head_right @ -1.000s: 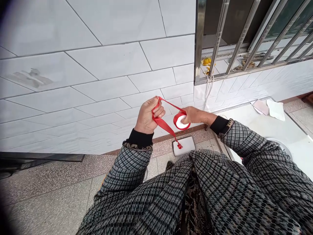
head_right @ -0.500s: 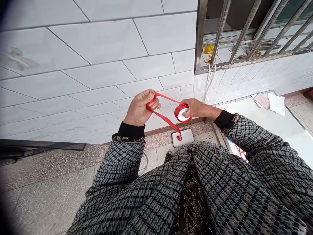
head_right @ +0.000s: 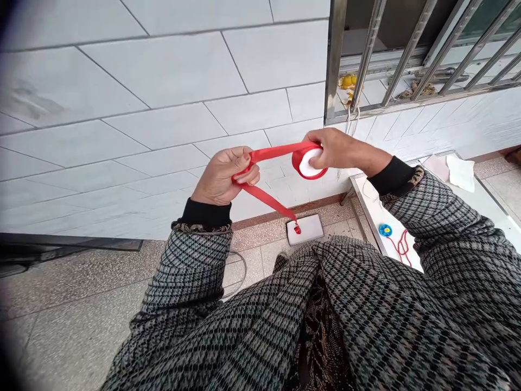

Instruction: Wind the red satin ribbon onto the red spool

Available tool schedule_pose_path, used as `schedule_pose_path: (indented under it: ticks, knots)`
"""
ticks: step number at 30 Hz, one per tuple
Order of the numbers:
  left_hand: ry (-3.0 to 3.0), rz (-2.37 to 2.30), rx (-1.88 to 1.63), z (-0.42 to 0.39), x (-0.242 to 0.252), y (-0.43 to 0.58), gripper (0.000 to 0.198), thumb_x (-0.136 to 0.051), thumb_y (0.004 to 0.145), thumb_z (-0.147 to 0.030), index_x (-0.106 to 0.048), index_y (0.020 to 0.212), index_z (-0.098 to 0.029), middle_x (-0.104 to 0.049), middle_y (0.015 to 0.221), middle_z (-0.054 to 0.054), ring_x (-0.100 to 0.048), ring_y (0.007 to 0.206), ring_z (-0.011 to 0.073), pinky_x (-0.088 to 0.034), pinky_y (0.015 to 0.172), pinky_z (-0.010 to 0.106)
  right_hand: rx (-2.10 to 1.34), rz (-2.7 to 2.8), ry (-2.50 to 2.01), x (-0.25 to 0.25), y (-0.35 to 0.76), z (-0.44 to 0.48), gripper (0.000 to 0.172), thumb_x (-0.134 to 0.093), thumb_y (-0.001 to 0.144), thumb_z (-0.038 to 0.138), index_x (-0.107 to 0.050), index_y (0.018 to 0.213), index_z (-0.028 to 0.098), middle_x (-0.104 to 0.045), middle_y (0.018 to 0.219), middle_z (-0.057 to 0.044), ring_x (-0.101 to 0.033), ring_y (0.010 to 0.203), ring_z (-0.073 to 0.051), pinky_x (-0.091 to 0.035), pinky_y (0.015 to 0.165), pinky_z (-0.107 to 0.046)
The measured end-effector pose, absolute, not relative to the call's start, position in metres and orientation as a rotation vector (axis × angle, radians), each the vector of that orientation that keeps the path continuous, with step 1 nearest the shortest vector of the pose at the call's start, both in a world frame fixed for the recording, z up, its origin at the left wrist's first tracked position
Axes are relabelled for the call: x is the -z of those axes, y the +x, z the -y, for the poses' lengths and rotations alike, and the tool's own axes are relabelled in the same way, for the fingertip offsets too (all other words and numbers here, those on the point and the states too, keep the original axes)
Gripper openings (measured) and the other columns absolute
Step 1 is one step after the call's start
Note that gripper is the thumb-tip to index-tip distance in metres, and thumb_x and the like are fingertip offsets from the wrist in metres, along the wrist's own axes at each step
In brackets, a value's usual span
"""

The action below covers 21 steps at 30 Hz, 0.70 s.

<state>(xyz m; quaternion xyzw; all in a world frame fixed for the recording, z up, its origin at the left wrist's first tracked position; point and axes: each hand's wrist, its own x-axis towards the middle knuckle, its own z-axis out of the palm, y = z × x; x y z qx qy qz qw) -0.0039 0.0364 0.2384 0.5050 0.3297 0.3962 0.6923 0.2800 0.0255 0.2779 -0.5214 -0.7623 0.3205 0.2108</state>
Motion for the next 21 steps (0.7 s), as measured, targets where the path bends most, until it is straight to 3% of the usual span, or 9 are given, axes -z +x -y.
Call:
schedule_pose_path:
  ticks: [4, 7, 9, 15, 18, 21]
  knots:
    - [1.141, -0.668, -0.93, -0.037, -0.236, -0.007, 0.03, -0.09, 0.085, -0.036, -0.068, 0.077, -0.018, -0.041, 0.05, -0.009, -0.039, 0.044, 0.0056, -0.046, 0.055, 0.025, -0.787, 2.166, -1.429, -0.271, 0.279, -0.029, 0.031, -0.07, 0.067, 0.0, -0.069, 0.092, 0.017, -0.069, 0.087, -0.001, -0.055, 0.078, -0.016, -0.042, 0.072, -0.031]
    - [1.094, -0.648, -1.006, -0.036, -0.235, -0.006, 0.035, -0.093, 0.082, -0.038, -0.065, 0.078, -0.017, -0.058, 0.061, -0.003, -0.057, 0.057, 0.0096, -0.054, 0.063, 0.027, -0.934, 2.087, -1.345, -0.255, 0.277, -0.03, 0.031, -0.07, 0.063, 0.001, -0.07, 0.088, 0.019, -0.07, 0.083, 0.0, -0.057, 0.075, -0.016, -0.042, 0.068, -0.03]
    - [1.031, -0.657, -1.042, -0.036, -0.235, -0.003, 0.035, -0.09, 0.085, -0.037, -0.062, 0.079, -0.017, -0.063, 0.067, -0.001, -0.06, 0.059, 0.0104, -0.054, 0.062, 0.027, -1.111, 2.023, -1.289, -0.246, 0.274, -0.03, 0.031, -0.069, 0.063, 0.004, -0.071, 0.089, 0.019, -0.071, 0.081, 0.0, -0.059, 0.074, -0.016, -0.044, 0.067, -0.03]
    - [0.859, -0.73, -1.172, -0.043, -0.236, 0.015, 0.029, -0.074, 0.1, -0.033, -0.06, 0.08, -0.018, -0.064, 0.072, -0.002, -0.046, 0.046, 0.0047, -0.046, 0.051, 0.023, -1.63, 1.796, -1.069, -0.234, 0.255, -0.02, 0.03, -0.07, 0.064, 0.016, -0.073, 0.094, 0.016, -0.072, 0.083, -0.001, -0.059, 0.074, -0.016, -0.049, 0.072, -0.031]
    - [0.781, -0.768, -1.204, -0.046, -0.236, 0.021, 0.034, -0.071, 0.102, -0.029, -0.055, 0.075, -0.018, -0.053, 0.065, -0.005, -0.033, 0.041, 0.0019, -0.034, 0.044, 0.019, -1.71, 1.682, -0.969, -0.234, 0.248, -0.013, 0.033, -0.073, 0.066, 0.021, -0.072, 0.098, 0.016, -0.071, 0.086, -0.001, -0.059, 0.076, -0.015, -0.051, 0.074, -0.031]
    - [0.726, -0.764, -1.227, -0.047, -0.236, 0.022, 0.037, -0.065, 0.105, -0.026, -0.051, 0.072, -0.018, -0.048, 0.062, -0.006, -0.029, 0.041, 0.0019, -0.031, 0.043, 0.018, -1.688, 1.613, -0.897, -0.235, 0.246, -0.006, 0.045, -0.076, 0.066, 0.021, -0.07, 0.111, 0.016, -0.071, 0.095, -0.002, -0.06, 0.081, -0.016, -0.052, 0.076, -0.029]
